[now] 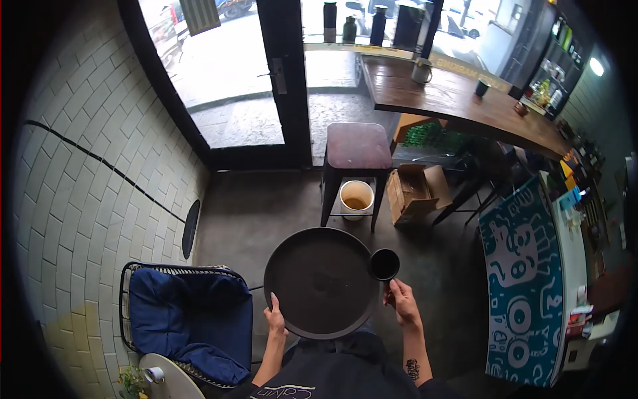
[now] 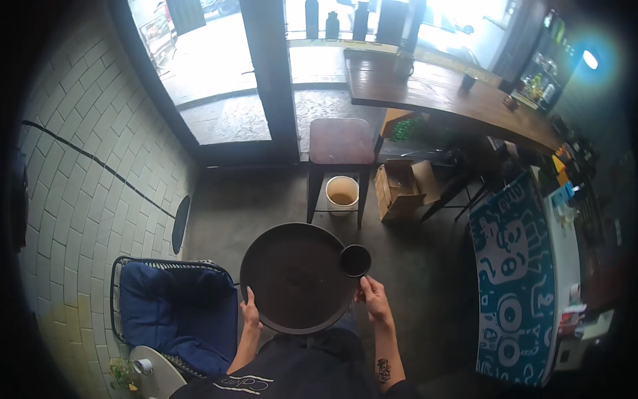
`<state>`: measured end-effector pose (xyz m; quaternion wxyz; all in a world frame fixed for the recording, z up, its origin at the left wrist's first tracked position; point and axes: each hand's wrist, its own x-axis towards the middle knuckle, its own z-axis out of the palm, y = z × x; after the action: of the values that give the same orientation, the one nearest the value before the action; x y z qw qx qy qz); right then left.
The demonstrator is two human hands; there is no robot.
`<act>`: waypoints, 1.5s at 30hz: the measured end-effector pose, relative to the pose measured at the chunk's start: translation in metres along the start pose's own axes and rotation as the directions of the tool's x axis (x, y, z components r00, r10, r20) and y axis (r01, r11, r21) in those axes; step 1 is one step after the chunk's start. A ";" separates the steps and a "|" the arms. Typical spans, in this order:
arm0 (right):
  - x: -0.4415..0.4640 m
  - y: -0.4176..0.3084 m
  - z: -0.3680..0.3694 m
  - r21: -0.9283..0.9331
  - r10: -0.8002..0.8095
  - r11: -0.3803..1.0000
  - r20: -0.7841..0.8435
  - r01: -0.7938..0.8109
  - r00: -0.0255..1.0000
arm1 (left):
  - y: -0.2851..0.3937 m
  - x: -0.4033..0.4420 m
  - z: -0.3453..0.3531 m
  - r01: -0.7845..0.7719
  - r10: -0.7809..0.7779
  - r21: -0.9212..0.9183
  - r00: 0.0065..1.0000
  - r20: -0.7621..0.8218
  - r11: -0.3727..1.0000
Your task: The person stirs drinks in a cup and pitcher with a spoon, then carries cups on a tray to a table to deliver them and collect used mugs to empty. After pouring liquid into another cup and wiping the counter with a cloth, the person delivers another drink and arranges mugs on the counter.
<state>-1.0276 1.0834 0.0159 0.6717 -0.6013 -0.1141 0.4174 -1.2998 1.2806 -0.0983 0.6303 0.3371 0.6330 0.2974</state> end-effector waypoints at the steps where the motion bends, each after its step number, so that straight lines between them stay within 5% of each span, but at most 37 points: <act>1: 0.022 -0.008 -0.008 -0.012 0.002 1.000 0.015 -0.002 1.000 | 0.009 0.003 0.006 -0.001 0.003 -0.064 0.999 0.039 0.998; 4: 0.089 -0.009 -0.037 -0.023 0.014 1.000 0.074 -0.012 0.997 | 0.039 -0.005 0.040 -0.069 0.058 -0.147 0.995 -0.075 0.987; 5: 0.116 -0.014 -0.043 -0.031 0.020 0.999 0.093 -0.017 0.995 | 0.036 0.005 0.052 0.012 -0.043 -0.137 0.973 -0.225 0.990; 6: 0.138 -0.022 -0.045 -0.042 0.050 0.998 0.079 -0.047 0.996 | 0.041 0.007 0.057 -0.031 0.009 -0.244 0.996 -0.089 0.969; 8: 0.158 -0.019 -0.060 -0.062 0.132 0.990 0.058 -0.128 0.990 | 0.034 0.019 0.071 0.005 -0.037 -0.081 0.915 -0.402 0.997; 11: 0.226 -0.013 -0.079 -0.140 0.224 0.968 0.113 -0.208 0.968 | 0.038 0.028 0.084 -0.112 0.048 -0.266 0.970 -0.238 0.957; 16: 0.309 0.041 -0.089 -0.161 0.354 0.928 0.111 -0.335 0.929 | 0.037 0.026 0.105 -0.009 -0.087 -0.246 0.922 -0.377 0.969; 24: 0.455 0.184 -0.091 0.202 0.666 0.742 -0.118 -0.639 0.736 | -0.041 0.044 0.126 0.295 -0.364 -0.217 0.806 -0.466 0.931; 28: 0.539 0.238 -0.103 0.118 0.601 0.799 -0.183 -0.590 0.778 | -0.082 0.054 0.145 0.348 -0.376 -0.153 0.781 -0.499 0.925; 34: 0.657 0.274 -0.112 0.066 0.594 0.755 -0.491 -0.652 0.637 | -0.133 0.065 0.163 0.398 -0.437 -0.184 0.780 -0.448 0.899; 40: 0.713 0.283 -0.111 -0.144 0.297 0.743 -0.804 -0.653 0.515 | -0.156 0.069 0.175 0.462 -0.483 -0.147 0.809 -0.334 0.875; 42: 0.714 0.280 -0.116 -0.304 0.216 0.687 -0.781 -0.660 0.586 | -0.166 0.062 0.179 0.471 -0.490 -0.139 0.821 -0.292 0.871; 45: 0.709 0.274 -0.118 -0.646 -0.077 0.393 -0.733 -0.655 0.676 | -0.169 0.064 0.182 0.504 -0.491 -0.071 0.784 -0.381 0.861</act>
<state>-0.6230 1.4743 -0.5080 0.1576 -0.9711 0.0508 0.1718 -1.1253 1.2221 -0.2770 0.5430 0.1039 0.8157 0.1701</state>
